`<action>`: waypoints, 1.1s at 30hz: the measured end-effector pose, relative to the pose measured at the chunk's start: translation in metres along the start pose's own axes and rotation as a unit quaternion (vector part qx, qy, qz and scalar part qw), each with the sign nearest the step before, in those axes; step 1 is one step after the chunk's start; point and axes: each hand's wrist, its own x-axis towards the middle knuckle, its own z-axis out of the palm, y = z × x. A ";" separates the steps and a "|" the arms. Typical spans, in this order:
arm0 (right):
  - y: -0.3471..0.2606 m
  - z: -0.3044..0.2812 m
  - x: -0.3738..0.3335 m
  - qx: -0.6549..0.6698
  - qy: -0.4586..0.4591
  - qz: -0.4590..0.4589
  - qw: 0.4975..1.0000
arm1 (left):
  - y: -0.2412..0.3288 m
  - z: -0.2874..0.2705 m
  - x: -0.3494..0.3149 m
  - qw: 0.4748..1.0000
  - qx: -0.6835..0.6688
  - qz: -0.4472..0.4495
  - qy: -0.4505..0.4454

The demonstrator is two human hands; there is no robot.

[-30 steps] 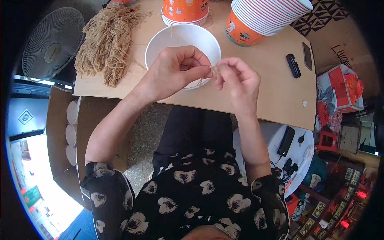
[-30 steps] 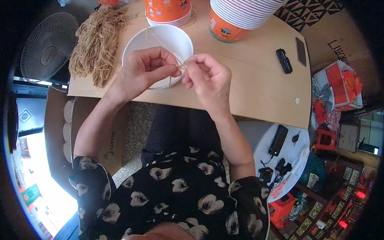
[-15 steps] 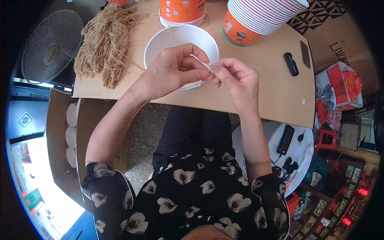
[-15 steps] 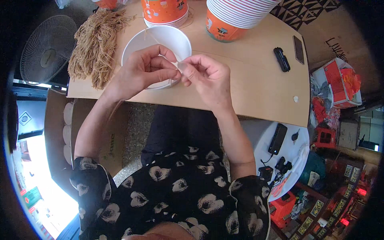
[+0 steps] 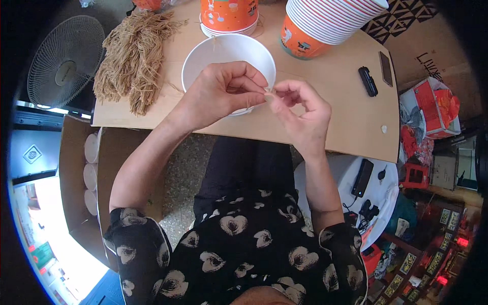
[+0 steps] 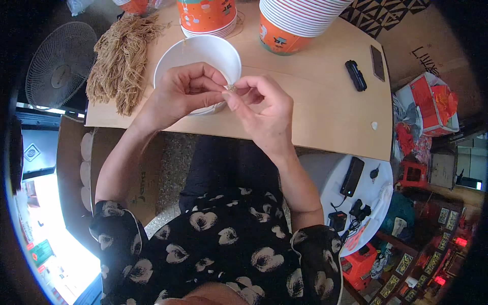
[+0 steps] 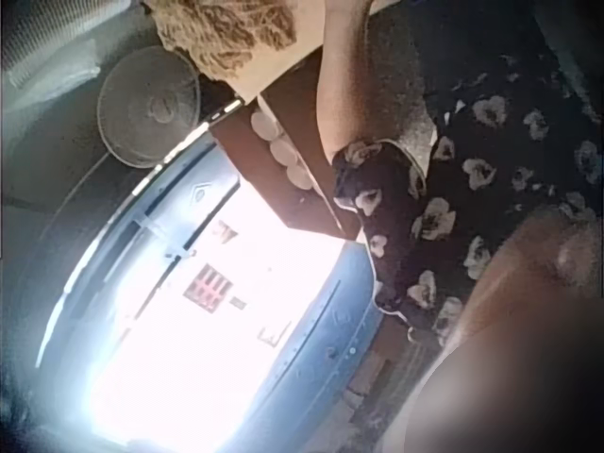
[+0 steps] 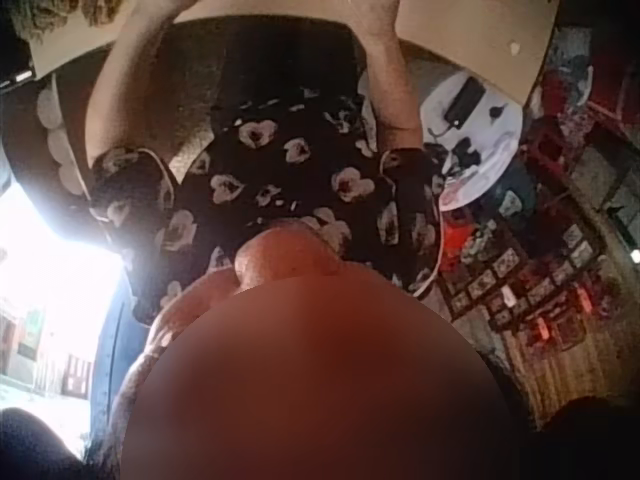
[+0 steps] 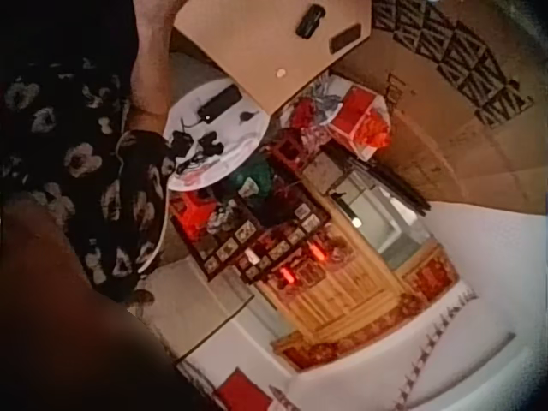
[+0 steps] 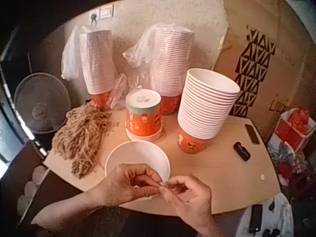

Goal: The person is selecting and preparing thin strands of fiber or string, likely for use in packaging paper buckets.

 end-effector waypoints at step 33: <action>0.009 -0.009 0.012 -0.063 -0.079 -0.122 0.987 | 0.018 -0.004 -0.001 0.994 0.057 -0.085 -0.024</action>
